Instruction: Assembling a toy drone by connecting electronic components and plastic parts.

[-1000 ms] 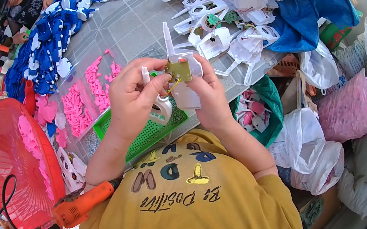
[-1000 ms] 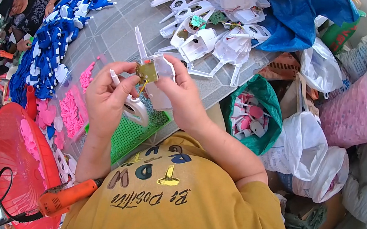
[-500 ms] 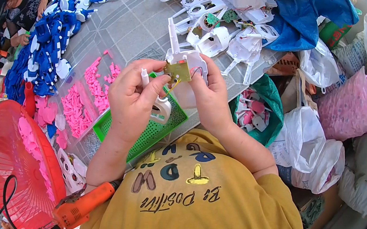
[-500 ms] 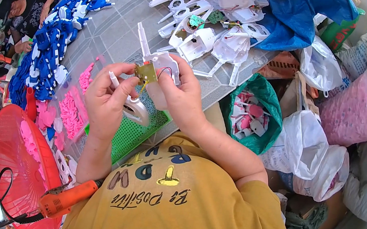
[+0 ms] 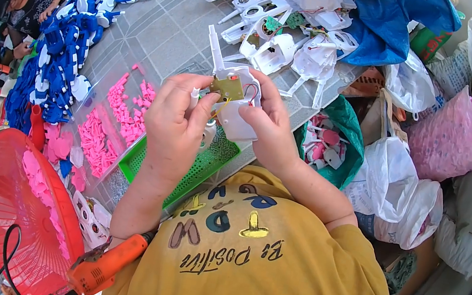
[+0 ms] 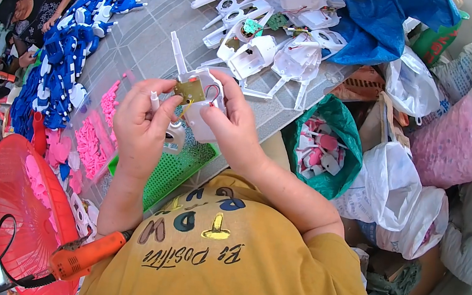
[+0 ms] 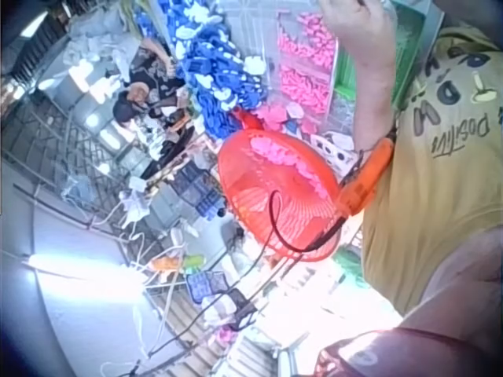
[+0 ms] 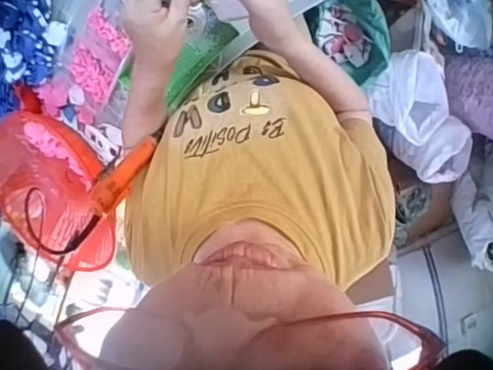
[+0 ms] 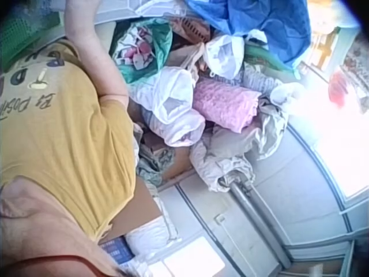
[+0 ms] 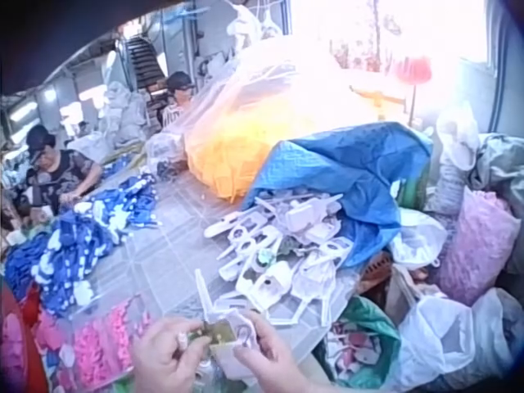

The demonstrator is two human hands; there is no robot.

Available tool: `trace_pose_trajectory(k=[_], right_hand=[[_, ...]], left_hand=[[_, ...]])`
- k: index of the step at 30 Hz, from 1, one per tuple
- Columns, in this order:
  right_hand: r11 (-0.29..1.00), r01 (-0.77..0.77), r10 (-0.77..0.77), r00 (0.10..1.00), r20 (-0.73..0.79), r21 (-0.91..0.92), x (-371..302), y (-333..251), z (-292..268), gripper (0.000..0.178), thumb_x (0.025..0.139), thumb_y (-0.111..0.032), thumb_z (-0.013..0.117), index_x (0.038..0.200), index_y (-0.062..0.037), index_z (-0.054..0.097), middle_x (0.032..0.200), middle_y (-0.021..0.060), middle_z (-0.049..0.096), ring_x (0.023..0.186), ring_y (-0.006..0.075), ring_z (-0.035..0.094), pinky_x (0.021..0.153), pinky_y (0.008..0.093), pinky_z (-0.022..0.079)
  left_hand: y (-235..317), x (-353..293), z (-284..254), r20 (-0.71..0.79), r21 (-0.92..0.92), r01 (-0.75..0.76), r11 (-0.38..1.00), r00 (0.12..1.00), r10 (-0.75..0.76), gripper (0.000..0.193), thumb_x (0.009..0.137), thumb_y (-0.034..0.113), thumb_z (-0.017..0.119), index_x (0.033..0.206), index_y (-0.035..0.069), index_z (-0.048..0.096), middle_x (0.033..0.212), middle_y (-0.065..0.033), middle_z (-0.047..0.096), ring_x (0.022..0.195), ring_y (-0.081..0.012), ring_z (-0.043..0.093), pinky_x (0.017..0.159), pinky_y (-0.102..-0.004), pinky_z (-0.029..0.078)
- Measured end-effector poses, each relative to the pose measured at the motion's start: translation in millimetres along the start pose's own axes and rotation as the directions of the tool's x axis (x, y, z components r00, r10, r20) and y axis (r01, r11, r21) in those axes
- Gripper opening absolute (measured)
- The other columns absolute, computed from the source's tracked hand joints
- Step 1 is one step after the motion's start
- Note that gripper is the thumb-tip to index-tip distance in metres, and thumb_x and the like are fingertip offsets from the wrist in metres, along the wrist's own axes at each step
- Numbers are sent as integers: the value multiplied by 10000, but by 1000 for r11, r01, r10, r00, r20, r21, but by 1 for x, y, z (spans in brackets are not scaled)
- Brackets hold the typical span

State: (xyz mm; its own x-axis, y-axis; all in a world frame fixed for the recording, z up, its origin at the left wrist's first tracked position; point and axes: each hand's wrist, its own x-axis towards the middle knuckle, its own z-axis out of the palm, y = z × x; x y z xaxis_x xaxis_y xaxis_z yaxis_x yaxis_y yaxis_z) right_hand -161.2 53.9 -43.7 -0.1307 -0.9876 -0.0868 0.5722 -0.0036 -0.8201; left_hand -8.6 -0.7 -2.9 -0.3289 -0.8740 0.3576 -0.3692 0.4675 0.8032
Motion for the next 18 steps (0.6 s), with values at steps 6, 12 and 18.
trace_pose_trajectory(k=[6,12,18], right_hand=[[990,45,-38,998,52,-134,-2,-1,1,640,871,-42,539,1480,-41,342,1329,104,541,1184,176,538,1013,319,420],[996,43,-39,998,54,-75,-2,1,4,631,874,-42,544,1469,-52,334,1313,89,537,1176,167,536,1010,315,418],[986,-89,78,993,86,140,2,3,-1,463,875,-37,573,1311,-62,420,1187,52,561,1064,128,557,905,291,461]], left_hand=[[1,1,2,7,43,-81,996,997,81,222,867,13,709,1083,4,664,1054,-132,643,730,-170,651,608,-283,538],[5,1,4,-9,246,-242,939,968,252,237,854,-3,707,1086,-6,655,1050,-149,638,779,-245,671,639,-332,557],[9,-2,3,40,304,-228,925,973,227,215,848,14,718,1056,1,667,1021,-132,652,736,-214,659,622,-300,522]])
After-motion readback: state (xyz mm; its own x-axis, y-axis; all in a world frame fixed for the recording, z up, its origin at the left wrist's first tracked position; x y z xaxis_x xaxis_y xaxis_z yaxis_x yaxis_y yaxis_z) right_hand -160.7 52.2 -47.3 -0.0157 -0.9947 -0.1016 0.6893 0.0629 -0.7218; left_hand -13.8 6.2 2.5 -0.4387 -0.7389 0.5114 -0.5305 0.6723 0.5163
